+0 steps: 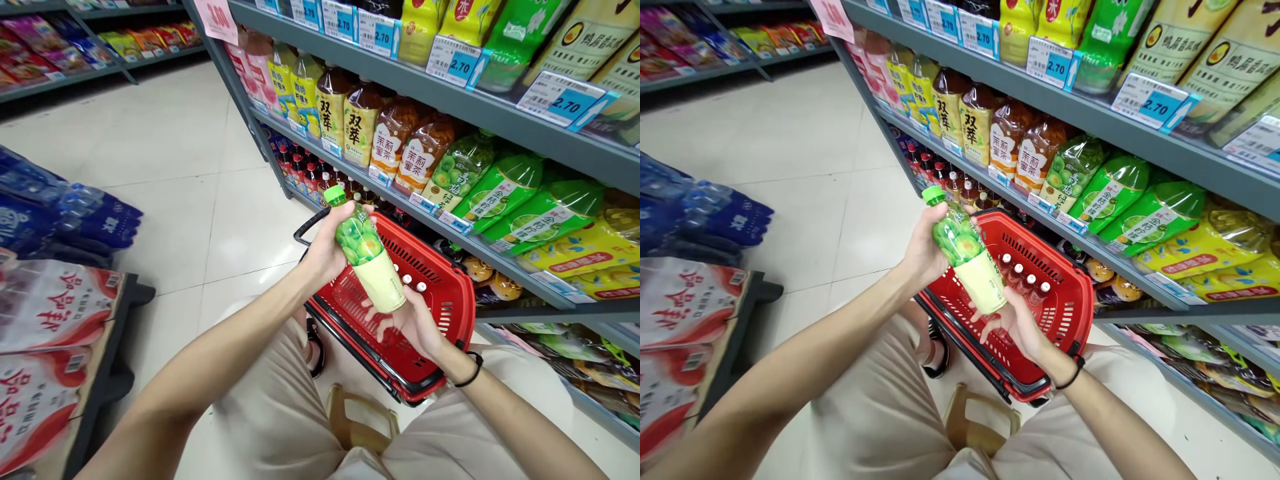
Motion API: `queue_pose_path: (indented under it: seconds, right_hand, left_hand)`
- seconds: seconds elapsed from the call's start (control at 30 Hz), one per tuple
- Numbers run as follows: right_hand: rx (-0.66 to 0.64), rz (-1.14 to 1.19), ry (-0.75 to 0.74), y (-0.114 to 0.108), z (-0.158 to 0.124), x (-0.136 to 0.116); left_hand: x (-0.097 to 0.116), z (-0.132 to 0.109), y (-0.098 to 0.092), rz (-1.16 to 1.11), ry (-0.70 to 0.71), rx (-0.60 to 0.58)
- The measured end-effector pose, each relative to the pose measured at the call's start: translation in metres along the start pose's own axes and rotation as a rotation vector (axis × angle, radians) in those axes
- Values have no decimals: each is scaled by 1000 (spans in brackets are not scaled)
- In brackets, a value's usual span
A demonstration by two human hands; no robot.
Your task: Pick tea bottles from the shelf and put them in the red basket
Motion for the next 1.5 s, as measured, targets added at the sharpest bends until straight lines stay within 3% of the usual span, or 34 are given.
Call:
queue_pose_path:
  seconds: [0.07, 0.3, 0.57, 0.77, 0.93, 1.1, 1.3, 1.5]
  right_hand:
    - [-30, 31, 1, 3, -1, 0]
    - [147, -123, -145, -6, -6, -7]
    - [408, -413, -253, -19, -12, 1]
    - [467, -496, -283, -23, -10, 6]
    - [526, -593, -298, -28, -10, 11]
    - [488, -585, -293, -30, -8, 11]
    - [337, -362, -215, -26, -7, 8]
    - [170, -109, -136, -18, -11, -3]
  left_hand:
    - [0, 0, -2, 4, -13, -37]
    - [-3, 3, 2, 45, 47, -110]
    - [-18, -2, 6, 203, 40, -15]
    - [-19, -5, 7, 405, 117, -69]
    - [-19, -8, 9, 461, 67, -111]
    - [-19, -11, 12, 475, 58, -113]
    - [-8, -10, 21, 319, 109, -267]
    - [-3, -10, 17, 148, 64, -230]
Point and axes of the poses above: each hand's wrist, its own z-axis towards the middle knuckle, its own y-axis out of the palm, x = y × z, the point moved 3 cm from there along z, towards the middle knuckle, and after that the axes turned 14 degrees about -x, right-handed, at the moved point
